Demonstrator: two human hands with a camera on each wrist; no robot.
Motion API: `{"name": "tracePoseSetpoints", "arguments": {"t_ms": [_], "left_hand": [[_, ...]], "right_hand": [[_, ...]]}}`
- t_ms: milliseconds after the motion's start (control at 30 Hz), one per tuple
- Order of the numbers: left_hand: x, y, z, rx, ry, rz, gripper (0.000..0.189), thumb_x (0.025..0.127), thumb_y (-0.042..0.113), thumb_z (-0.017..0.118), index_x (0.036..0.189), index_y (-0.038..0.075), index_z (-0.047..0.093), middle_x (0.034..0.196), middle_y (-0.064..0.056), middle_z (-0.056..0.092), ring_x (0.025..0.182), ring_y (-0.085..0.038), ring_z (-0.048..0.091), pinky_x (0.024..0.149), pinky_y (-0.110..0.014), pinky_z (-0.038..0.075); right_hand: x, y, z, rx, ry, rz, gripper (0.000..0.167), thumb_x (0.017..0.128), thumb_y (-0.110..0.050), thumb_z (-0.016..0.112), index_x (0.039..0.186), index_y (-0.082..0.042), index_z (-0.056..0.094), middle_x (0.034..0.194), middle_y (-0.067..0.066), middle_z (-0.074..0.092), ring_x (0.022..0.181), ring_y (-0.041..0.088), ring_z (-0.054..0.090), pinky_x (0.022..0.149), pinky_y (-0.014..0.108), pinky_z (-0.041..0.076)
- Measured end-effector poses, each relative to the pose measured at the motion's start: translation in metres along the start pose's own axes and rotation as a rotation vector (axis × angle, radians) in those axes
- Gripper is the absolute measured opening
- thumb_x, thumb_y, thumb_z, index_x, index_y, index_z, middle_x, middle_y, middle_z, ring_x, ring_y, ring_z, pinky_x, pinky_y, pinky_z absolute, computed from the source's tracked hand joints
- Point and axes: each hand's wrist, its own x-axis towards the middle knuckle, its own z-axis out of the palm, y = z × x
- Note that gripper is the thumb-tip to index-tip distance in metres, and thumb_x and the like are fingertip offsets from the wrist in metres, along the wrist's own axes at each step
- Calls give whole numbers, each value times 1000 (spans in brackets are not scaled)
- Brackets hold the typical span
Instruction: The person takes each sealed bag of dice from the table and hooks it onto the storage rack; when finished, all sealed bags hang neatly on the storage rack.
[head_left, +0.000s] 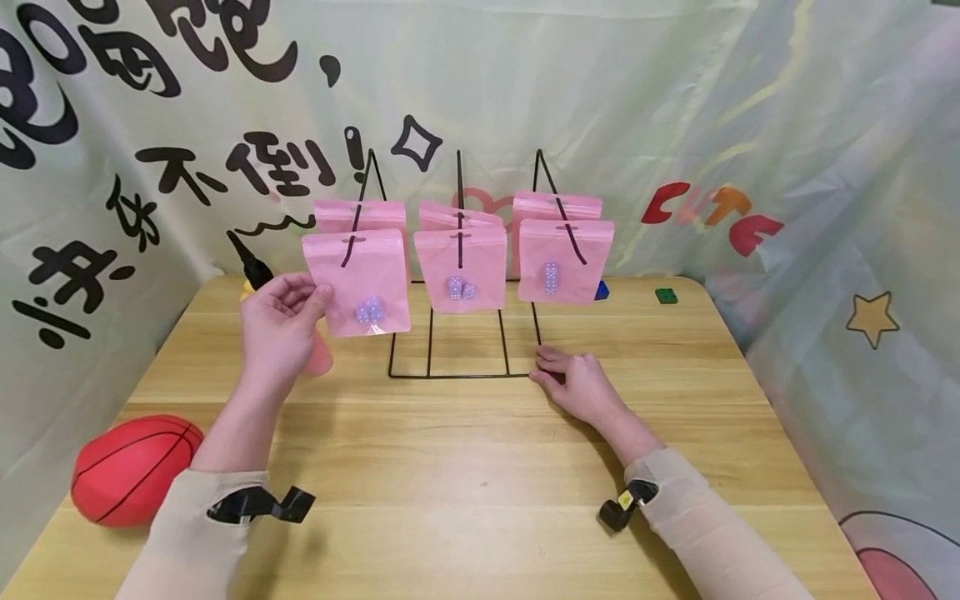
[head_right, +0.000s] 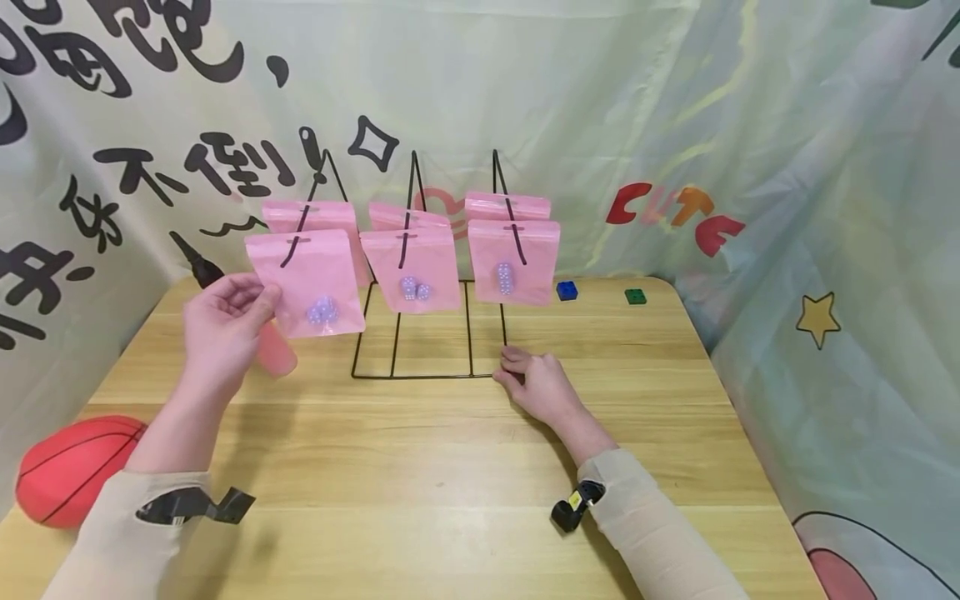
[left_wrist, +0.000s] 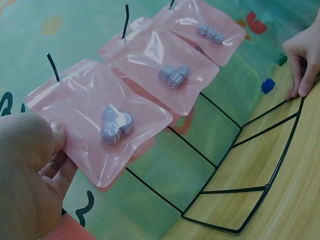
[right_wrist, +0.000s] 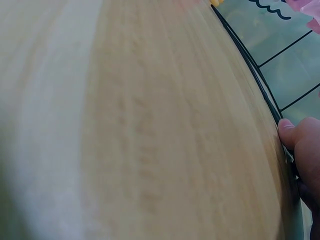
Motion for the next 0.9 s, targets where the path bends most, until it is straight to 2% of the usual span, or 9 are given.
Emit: {"name": "tracePoseSetpoints", "arguments": {"t_ms": [233, 700, 900], "left_hand": [[7, 1, 9, -27, 14, -13, 7, 97, 0, 76, 102, 1, 72, 92, -7, 70, 82, -15, 68, 78, -19, 60], [16, -2, 14, 10, 62, -13, 6, 98, 3, 76, 100, 5, 71, 90, -5, 69, 81, -13, 66, 75, -17, 59], [19, -2, 17, 68, 61, -32, 9, 99, 5, 75, 106, 3, 71, 92, -2, 69, 85, -12, 67, 79, -17, 59]], "right_hand": [[0, 1, 0, 8, -3, 7, 36, 99, -24, 79, 122, 4, 76, 135, 17, 68, 127, 33, 64, 104, 48, 54], [0, 0, 0, 27, 9, -22, 35, 98, -22, 80, 121, 4, 76, 135, 17, 68, 126, 34, 65, 103, 49, 54], [-1, 1, 1, 27, 6, -19, 35, 99, -23, 79, 122, 4, 76, 135, 18, 68, 126, 34, 65, 103, 49, 54]]}}
